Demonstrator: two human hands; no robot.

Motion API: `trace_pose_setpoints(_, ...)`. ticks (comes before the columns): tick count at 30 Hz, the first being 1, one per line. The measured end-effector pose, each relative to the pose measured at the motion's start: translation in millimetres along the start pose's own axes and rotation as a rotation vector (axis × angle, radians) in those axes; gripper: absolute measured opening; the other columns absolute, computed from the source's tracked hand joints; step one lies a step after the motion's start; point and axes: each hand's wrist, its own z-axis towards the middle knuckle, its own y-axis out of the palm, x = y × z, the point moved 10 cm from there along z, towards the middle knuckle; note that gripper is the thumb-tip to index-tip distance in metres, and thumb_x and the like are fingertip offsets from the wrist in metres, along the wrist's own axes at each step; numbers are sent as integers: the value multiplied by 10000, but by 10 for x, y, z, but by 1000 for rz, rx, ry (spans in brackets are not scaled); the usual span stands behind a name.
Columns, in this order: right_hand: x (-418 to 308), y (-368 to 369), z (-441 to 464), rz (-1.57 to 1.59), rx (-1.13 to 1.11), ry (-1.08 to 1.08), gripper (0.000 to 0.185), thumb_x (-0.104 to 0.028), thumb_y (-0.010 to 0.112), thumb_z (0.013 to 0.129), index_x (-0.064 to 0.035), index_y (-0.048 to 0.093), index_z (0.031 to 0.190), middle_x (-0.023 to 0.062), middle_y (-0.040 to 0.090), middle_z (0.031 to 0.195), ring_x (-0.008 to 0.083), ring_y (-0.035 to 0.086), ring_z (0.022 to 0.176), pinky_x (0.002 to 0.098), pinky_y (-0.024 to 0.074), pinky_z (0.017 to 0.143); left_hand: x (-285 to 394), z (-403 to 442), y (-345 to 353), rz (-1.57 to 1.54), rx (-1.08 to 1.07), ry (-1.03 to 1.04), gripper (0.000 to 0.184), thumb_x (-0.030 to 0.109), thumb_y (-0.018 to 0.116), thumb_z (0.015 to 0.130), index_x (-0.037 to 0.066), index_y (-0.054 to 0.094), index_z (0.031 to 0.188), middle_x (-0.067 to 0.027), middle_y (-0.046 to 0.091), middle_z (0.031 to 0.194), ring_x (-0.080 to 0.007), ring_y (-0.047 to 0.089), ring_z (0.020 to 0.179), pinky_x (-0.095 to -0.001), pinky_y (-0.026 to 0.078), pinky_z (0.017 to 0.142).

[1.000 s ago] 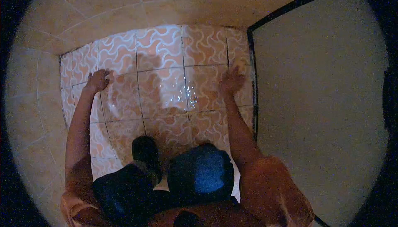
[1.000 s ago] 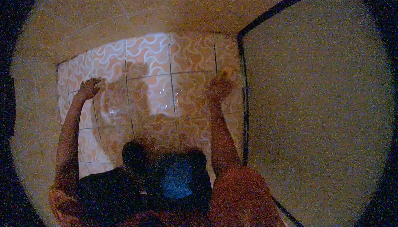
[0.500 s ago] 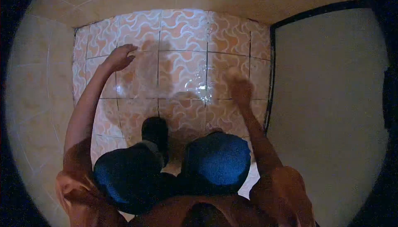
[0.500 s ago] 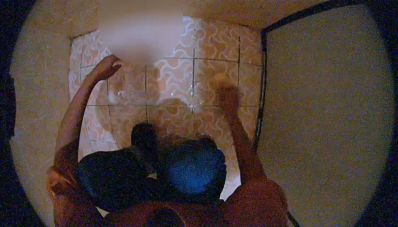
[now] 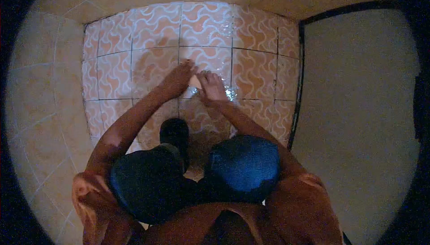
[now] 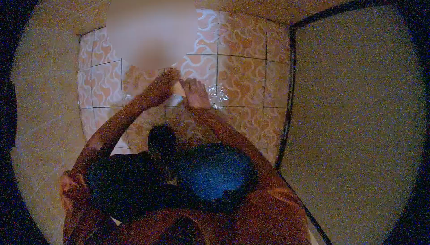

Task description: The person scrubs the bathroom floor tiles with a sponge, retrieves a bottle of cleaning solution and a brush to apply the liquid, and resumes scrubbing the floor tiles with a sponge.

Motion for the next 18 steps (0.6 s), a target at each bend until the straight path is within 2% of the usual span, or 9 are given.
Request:
trace_pose_setpoints(2, 84, -32, 126, 27, -26, -68, 572, -167, 596, 727, -44, 370, 1238, 186, 453, 1125, 351, 467, 981, 424, 395, 853, 319, 55, -66, 293, 6, 99, 524, 167, 520, 771, 26, 365, 1251, -223, 433, 1215, -328, 398, 1157, -414, 286, 992)
trace_pose_setpoints(5, 242, -107, 149, 74, -80, -192, 466, -123, 569, 755, -28, 426, 1188, 151, 436, 1189, 321, 492, 998, 389, 422, 839, 95, 59, 353, 186, -169, -84, 590, 158, 539, 749, 44, 323, 1286, -199, 424, 1233, -334, 400, 1147, -430, 294, 975)
trace_pose_setpoints(7, 545, -55, 192, 438, -324, -49, 360, -117, 542, 773, -18, 483, 1114, 167, 464, 1159, 321, 522, 944, 383, 440, 805, 91, 58, 552, 81, -259, -72, 630, 179, 556, 731, 72, 312, 1301, -172, 433, 1229, -327, 408, 1127, -417, 312, 958)
trace_pose_setpoints(8, 714, -62, 222, 554, -398, 8, 328, -116, 533, 778, -14, 502, 1089, 172, 473, 1150, 320, 532, 926, 381, 446, 794, 345, 65, 361, 191, -123, 24, 554, 171, 544, 731, 88, 377, 1253, -163, 443, 1200, -314, 434, 1080, -420, 357, 887)
trace_pose_setpoints(11, 1876, -306, 724, 169, -409, 188, 386, -197, 559, 786, -83, 504, 1150, 156, 514, 1126, 308, 449, 1099, 372, 364, 935, 747, -89, 312, 109, 125, 100, 469, 173, 529, 739, 134, 453, 1200, -149, 460, 1155, -298, 460, 1033, -431, 395, 825)
trace_pose_setpoints(13, 2076, -611, 917, -280, -341, -74, 402, -216, 541, 793, -98, 485, 1173, 161, 511, 1135, 305, 464, 1080, 381, 385, 912, 816, -126, 294, -84, 234, 60, 454, 182, 525, 746, 164, 463, 1195, -144, 467, 1139, -294, 460, 1034, -438, 387, 834)
trace_pose_setpoints(15, 2283, -620, 989, -283, -394, 142, 415, -226, 543, 789, -96, 478, 1178, 165, 517, 1128, 311, 481, 1053, 388, 394, 900, 1157, -82, 559, 256, 32, 281, 443, 187, 525, 754, 158, 468, 1193, -142, 463, 1145, -309, 457, 1039, -450, 372, 856)
trace_pose_setpoints(17, 2521, -489, 978, -274, -441, 350, 428, -237, 545, 785, -94, 471, 1182, 169, 522, 1121, 317, 498, 1027, 394, 403, 888, 1077, 91, 670, 266, 126, 216, 414, 177, 516, 760, 152, 483, 1171, -139, 477, 1128, -310, 464, 1024, -446, 372, 859)
trace_pose_setpoints(18, 2500, -181, 987, -328, -496, 162, 436, -236, 542, 784, -90, 463, 1187, 168, 533, 1106, 324, 511, 1002, 400, 407, 876, 941, 173, 664, 283, 218, 149, 385, 166, 507, 765, 145, 498, 1150, -135, 491, 1110, -312, 471, 1009, -443, 371, 863)
